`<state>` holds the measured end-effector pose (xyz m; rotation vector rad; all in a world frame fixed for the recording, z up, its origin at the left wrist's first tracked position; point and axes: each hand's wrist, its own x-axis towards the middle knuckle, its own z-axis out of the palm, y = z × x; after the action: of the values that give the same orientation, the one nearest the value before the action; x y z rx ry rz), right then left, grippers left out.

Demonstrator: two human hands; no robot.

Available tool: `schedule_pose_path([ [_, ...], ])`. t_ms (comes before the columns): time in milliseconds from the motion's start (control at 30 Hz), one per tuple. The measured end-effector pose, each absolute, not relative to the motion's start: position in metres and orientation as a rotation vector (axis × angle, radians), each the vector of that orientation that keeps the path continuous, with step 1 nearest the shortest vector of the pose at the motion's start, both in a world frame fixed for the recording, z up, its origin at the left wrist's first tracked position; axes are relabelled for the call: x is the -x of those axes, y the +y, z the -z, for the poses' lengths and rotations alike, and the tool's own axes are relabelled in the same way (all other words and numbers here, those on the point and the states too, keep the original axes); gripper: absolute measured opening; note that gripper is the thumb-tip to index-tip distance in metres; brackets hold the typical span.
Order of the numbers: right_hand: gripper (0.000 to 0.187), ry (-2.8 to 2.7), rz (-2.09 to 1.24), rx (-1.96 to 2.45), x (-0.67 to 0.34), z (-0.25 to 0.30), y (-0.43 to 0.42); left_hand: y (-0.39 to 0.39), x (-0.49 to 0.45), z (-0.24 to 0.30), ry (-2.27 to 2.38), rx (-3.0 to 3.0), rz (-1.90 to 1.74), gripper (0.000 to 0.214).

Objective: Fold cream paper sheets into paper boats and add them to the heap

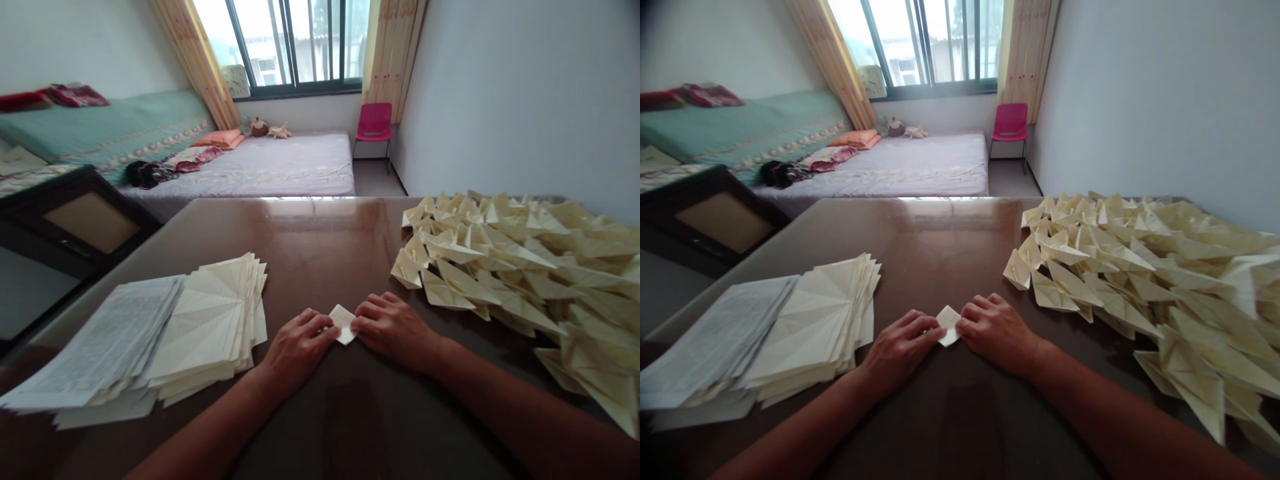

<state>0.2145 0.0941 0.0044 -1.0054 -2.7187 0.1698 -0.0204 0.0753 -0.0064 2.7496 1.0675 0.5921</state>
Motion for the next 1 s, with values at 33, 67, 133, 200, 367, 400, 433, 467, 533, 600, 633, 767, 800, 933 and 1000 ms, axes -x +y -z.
schedule_pose_path([
  [33, 0.019, -2.707, -0.222, 1.018, -0.215, -0.004, 0.095, 0.076, 0.020, 0.007, 1.087, -2.713, -0.586, 0.022],
  [67, 0.020, -2.678, -0.289, 1.042, -0.216, -0.003, 0.096, 0.077, 0.020, 0.007, 1.122, -2.661, -0.594, 0.023],
  [133, 0.020, -2.585, -0.439, 1.106, -0.215, 0.000, 0.098, 0.080, 0.020, 0.008, 1.209, -2.539, -0.627, 0.023],
  [200, 0.019, -2.483, -0.530, 1.191, -0.212, 0.003, 0.099, 0.082, 0.019, 0.010, 1.283, -2.427, -0.658, 0.025],
  [367, 0.013, -2.380, -0.500, 1.388, -0.201, 0.006, 0.095, 0.086, 0.018, 0.016, 1.366, -2.339, -0.683, 0.039],
  [400, 0.012, -2.376, -0.491, 1.410, -0.199, 0.005, 0.094, 0.086, 0.018, 0.017, 1.377, -2.350, -0.674, 0.038],
  [433, 0.011, -2.375, -0.485, 1.426, -0.198, 0.005, 0.093, 0.086, 0.018, 0.018, 1.389, -2.364, -0.662, 0.037],
  [467, 0.011, -2.377, -0.480, 1.437, -0.198, 0.004, 0.093, 0.086, 0.018, 0.019, 1.401, -2.381, -0.656, 0.036],
  [533, 0.014, -2.389, -0.463, 1.443, -0.197, 0.003, 0.092, 0.085, 0.018, 0.020, 1.418, -2.431, -0.650, 0.032],
  [600, 0.020, -2.423, -0.423, 1.432, -0.197, 0.002, 0.092, 0.083, 0.018, 0.020, 1.393, -2.515, -0.633, 0.030],
  [633, 0.024, -2.453, -0.385, 1.422, -0.197, 0.001, 0.091, 0.082, 0.018, 0.020, 1.360, -2.568, -0.616, 0.030],
  [767, 0.031, -2.649, -0.127, 1.329, -0.195, -0.001, 0.084, 0.081, 0.019, 0.016, 1.204, -2.776, -0.526, 0.031],
  [800, 0.032, -2.698, -0.055, 1.292, -0.194, -0.002, 0.082, 0.080, 0.019, 0.015, 1.185, -2.821, -0.490, 0.032],
  [933, 0.039, -2.801, 0.170, 1.211, -0.192, -0.004, 0.072, 0.073, 0.018, 0.007, 1.227, -2.957, -0.244, 0.036],
  [1000, 0.040, -2.813, 0.242, 1.227, -0.191, -0.005, 0.067, 0.068, 0.016, 0.003, 1.278, -2.998, -0.121, 0.038],
])
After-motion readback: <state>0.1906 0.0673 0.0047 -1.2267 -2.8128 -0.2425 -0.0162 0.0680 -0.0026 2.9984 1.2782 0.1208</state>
